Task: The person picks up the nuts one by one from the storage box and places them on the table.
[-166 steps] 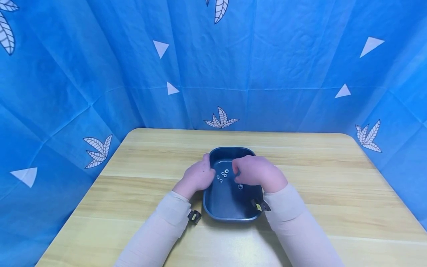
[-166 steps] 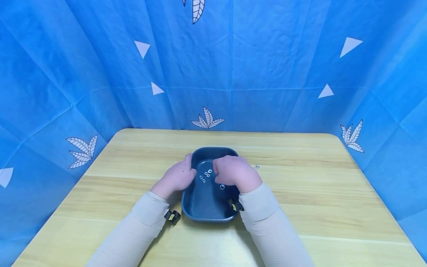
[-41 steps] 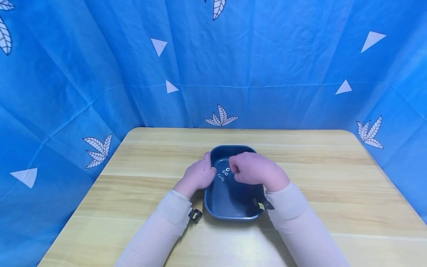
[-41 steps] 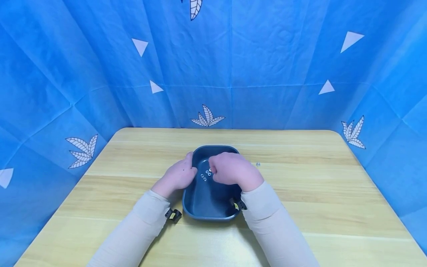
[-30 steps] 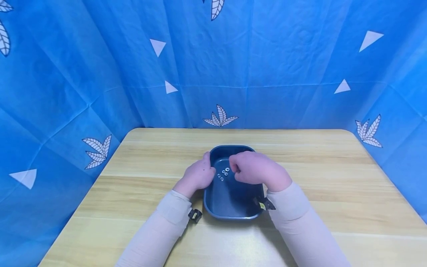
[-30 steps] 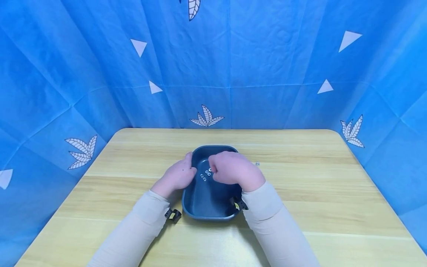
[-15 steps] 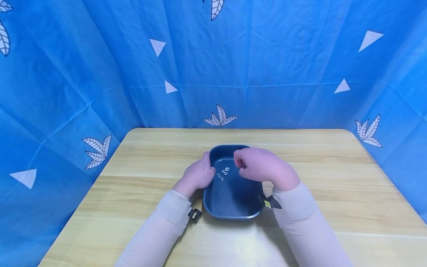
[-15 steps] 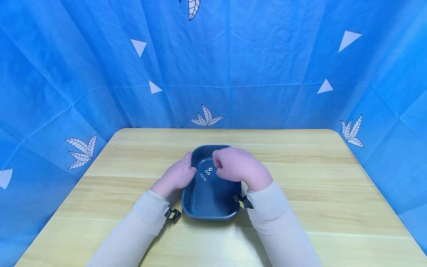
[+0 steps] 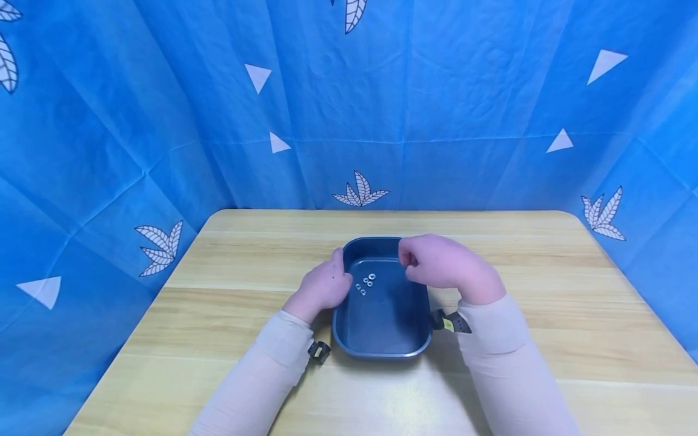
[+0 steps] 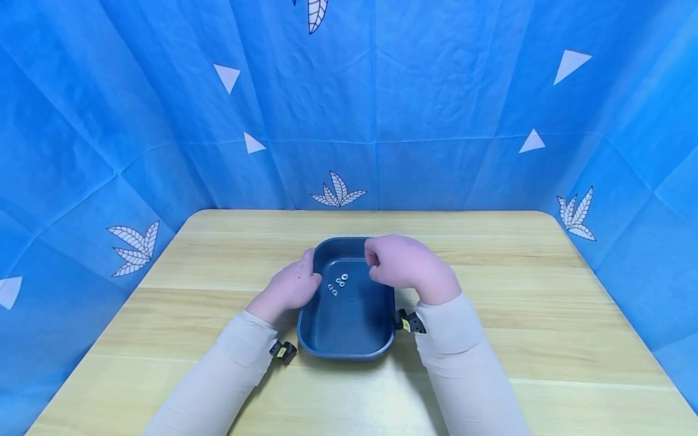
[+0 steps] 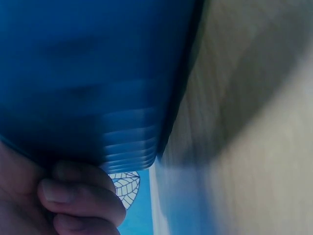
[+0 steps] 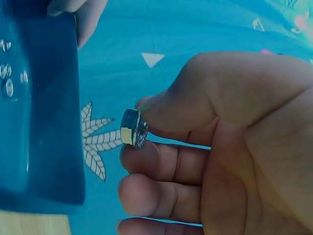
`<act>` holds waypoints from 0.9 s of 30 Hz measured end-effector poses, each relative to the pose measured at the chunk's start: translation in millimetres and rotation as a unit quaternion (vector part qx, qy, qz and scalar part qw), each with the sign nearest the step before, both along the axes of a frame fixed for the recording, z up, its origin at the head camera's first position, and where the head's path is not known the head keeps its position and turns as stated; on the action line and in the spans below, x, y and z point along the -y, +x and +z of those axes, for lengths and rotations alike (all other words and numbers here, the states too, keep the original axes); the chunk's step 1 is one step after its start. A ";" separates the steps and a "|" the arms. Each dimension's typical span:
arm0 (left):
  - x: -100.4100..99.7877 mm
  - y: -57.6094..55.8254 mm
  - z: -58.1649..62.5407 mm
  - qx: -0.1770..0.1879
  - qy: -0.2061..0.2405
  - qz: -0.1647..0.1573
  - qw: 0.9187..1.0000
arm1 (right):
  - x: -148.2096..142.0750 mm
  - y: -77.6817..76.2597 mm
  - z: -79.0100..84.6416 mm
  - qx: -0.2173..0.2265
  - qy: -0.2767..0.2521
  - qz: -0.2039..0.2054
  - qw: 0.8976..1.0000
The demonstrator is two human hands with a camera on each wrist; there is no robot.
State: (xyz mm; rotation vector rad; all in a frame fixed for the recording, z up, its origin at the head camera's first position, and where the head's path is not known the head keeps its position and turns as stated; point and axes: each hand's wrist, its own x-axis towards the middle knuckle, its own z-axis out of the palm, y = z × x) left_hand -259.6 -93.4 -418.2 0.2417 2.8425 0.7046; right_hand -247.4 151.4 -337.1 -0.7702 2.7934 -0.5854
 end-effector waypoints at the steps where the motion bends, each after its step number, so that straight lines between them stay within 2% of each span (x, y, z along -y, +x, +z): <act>1: 0.0 -0.1 -0.1 -0.001 -0.001 0.000 1.000 | -1.8 -1.1 -0.4 0.003 -0.002 0.000 1.000; 10: -0.9 0.5 0.3 0.005 0.003 0.004 1.000 | -15.1 -11.9 -7.7 0.033 -0.006 -0.026 0.999; 27: 0.0 0.0 0.7 0.005 0.007 0.007 1.000 | -41.1 -26.2 -24.9 0.069 -0.003 -0.051 0.996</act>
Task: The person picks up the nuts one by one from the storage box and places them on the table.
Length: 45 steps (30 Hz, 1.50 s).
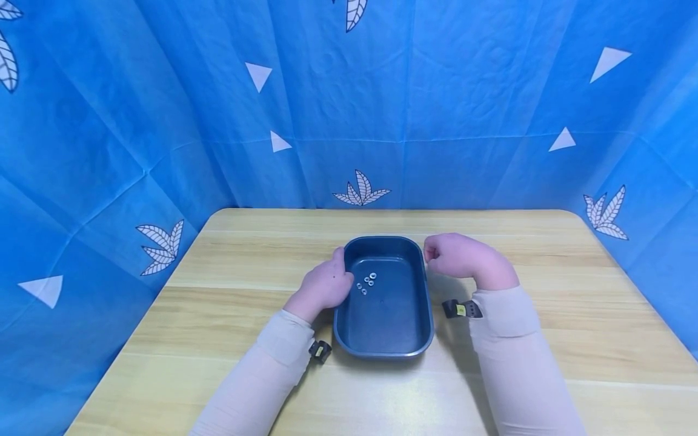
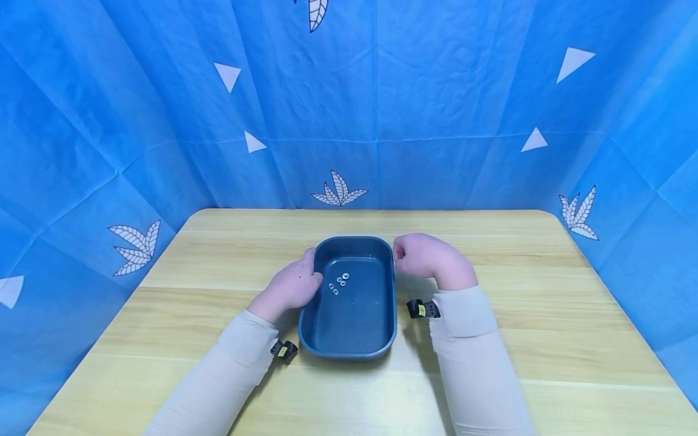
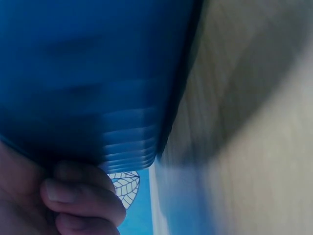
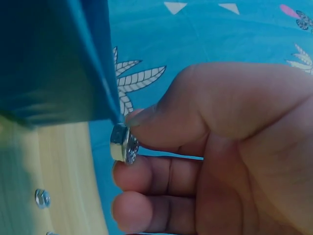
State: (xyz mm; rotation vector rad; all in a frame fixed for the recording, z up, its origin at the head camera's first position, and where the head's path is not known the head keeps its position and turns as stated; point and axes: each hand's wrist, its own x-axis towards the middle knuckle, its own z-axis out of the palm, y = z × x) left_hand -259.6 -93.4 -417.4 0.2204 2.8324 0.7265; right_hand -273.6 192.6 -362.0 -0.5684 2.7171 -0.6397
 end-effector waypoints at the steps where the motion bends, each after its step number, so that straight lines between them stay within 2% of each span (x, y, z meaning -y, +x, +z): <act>1: 0.1 -0.1 0.0 0.000 -0.001 0.000 1.000 | -1.2 -0.8 -1.0 0.003 0.003 -0.002 1.000; 10: 0.3 -1.2 -0.7 -0.006 -0.007 -0.004 1.000 | -13.9 -5.3 -8.0 0.028 0.011 -0.013 0.999; 16: 1.0 -1.2 -1.8 0.003 0.003 0.000 1.000 | -24.6 -9.0 -14.2 0.040 0.007 -0.029 0.999; 23: 1.3 -0.5 -0.4 0.008 0.008 0.000 1.000 | -37.7 -13.0 -21.4 0.048 -0.002 -0.028 0.998; 35: 1.5 -1.4 0.7 0.011 0.011 0.003 1.000 | -65.2 -16.1 -32.7 0.077 -0.004 -0.068 0.995; 45: -0.1 0.4 2.0 0.013 0.005 0.001 1.000 | -71.3 -16.6 -47.7 0.091 -0.022 -0.107 0.990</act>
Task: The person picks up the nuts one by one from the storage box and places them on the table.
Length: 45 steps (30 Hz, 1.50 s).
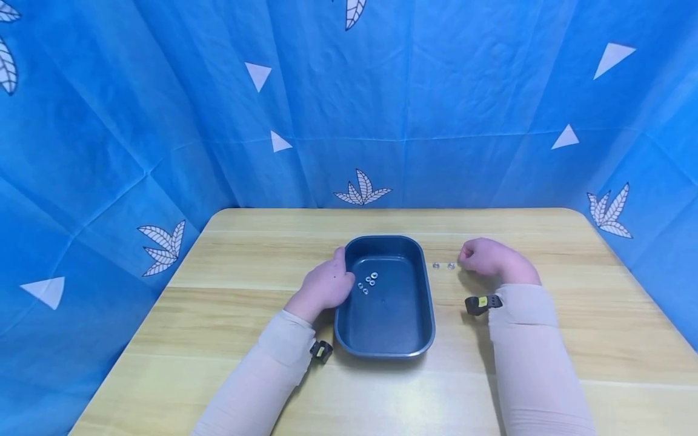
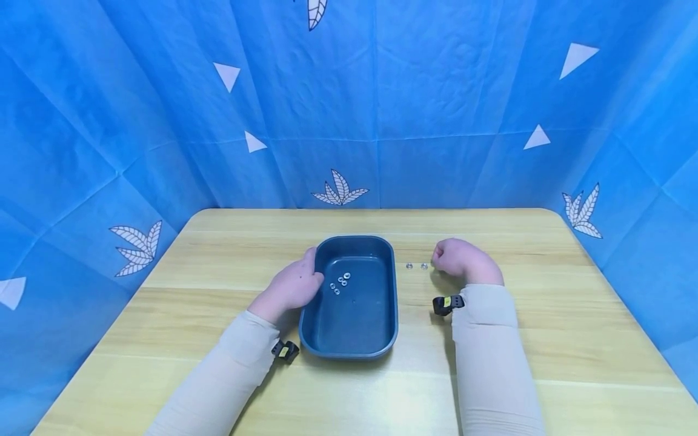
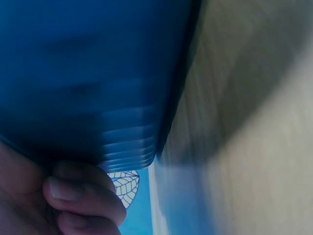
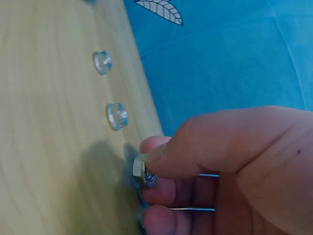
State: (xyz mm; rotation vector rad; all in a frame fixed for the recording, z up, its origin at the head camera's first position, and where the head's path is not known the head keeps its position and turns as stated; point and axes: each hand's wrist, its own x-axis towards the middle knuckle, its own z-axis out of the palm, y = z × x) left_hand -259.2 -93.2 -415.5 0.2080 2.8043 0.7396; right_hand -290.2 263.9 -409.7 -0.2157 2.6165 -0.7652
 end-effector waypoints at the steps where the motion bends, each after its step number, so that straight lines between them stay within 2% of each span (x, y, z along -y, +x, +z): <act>1: -0.2 -0.4 -0.6 0.004 0.002 0.001 1.000 | 0.1 0.1 -1.1 -0.002 0.002 -0.003 1.000; 11: -0.2 -3.3 -3.9 -0.007 -0.005 0.001 1.000 | -2.4 -1.4 -5.5 -0.015 0.016 -0.025 0.999; 26: 1.2 -1.7 -3.9 -0.002 0.005 0.007 1.000 | 1.1 -1.9 -5.2 -0.029 0.011 -0.021 0.999; 33: 1.6 -1.2 -0.7 -0.010 -0.015 -0.007 1.000 | 1.7 1.2 7.5 -0.055 0.009 -0.012 0.998; 39: 1.4 -1.4 -0.1 -0.001 -0.010 -0.003 1.000 | 6.1 4.5 21.2 -0.094 0.002 0.009 0.995; 45: 1.3 -0.5 -1.6 -0.001 -0.007 -0.001 1.000 | 11.5 8.1 31.1 -0.108 0.002 0.022 0.994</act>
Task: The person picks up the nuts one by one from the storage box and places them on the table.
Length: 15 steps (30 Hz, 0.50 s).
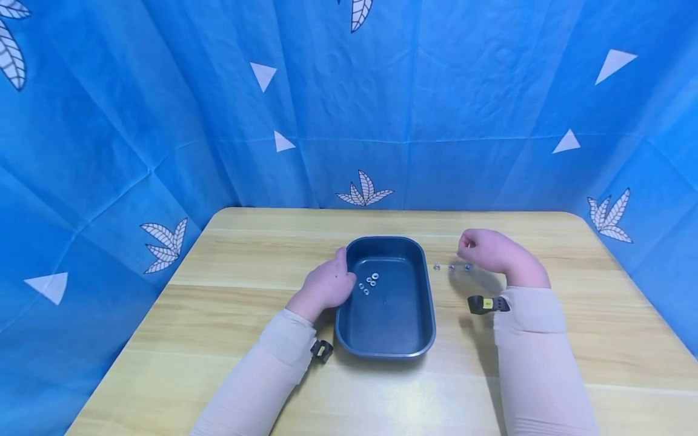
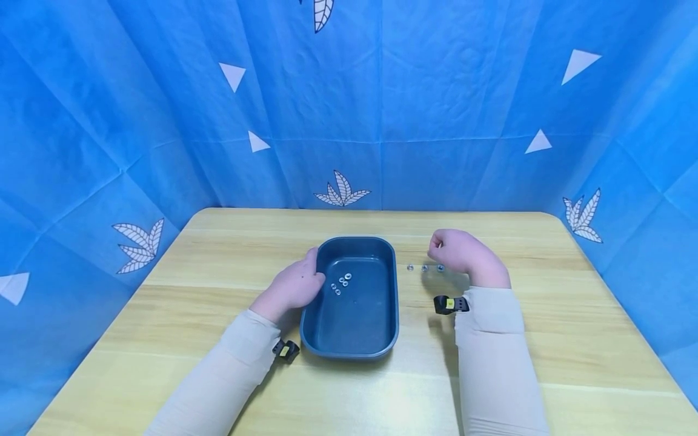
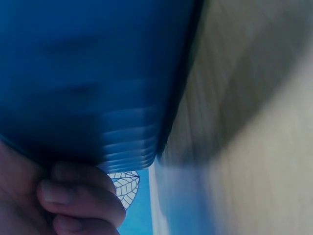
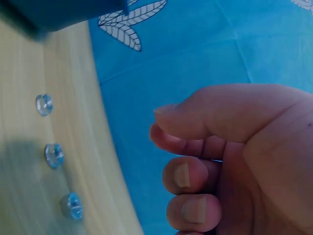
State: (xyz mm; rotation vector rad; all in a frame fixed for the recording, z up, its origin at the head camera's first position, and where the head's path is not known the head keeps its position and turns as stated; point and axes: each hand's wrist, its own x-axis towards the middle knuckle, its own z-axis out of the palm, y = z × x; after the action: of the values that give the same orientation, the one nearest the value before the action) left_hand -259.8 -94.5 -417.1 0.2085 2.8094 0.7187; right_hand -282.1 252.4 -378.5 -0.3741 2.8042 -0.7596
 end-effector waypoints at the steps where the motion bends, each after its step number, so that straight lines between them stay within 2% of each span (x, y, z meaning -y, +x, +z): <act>1: 0.1 0.0 -0.3 -0.001 -0.001 0.000 1.000 | 0.7 0.5 1.3 -0.002 0.001 0.002 1.000; 15: -0.1 0.4 -0.3 -0.005 0.001 -0.002 1.000 | 17.8 10.5 21.5 -0.031 0.016 0.031 0.999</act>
State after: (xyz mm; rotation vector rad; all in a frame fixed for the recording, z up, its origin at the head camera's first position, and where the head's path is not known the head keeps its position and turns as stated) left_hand -259.3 -94.4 -417.3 0.2199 2.8172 0.7212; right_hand -271.6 234.6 -357.1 -0.4852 2.8435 -0.7014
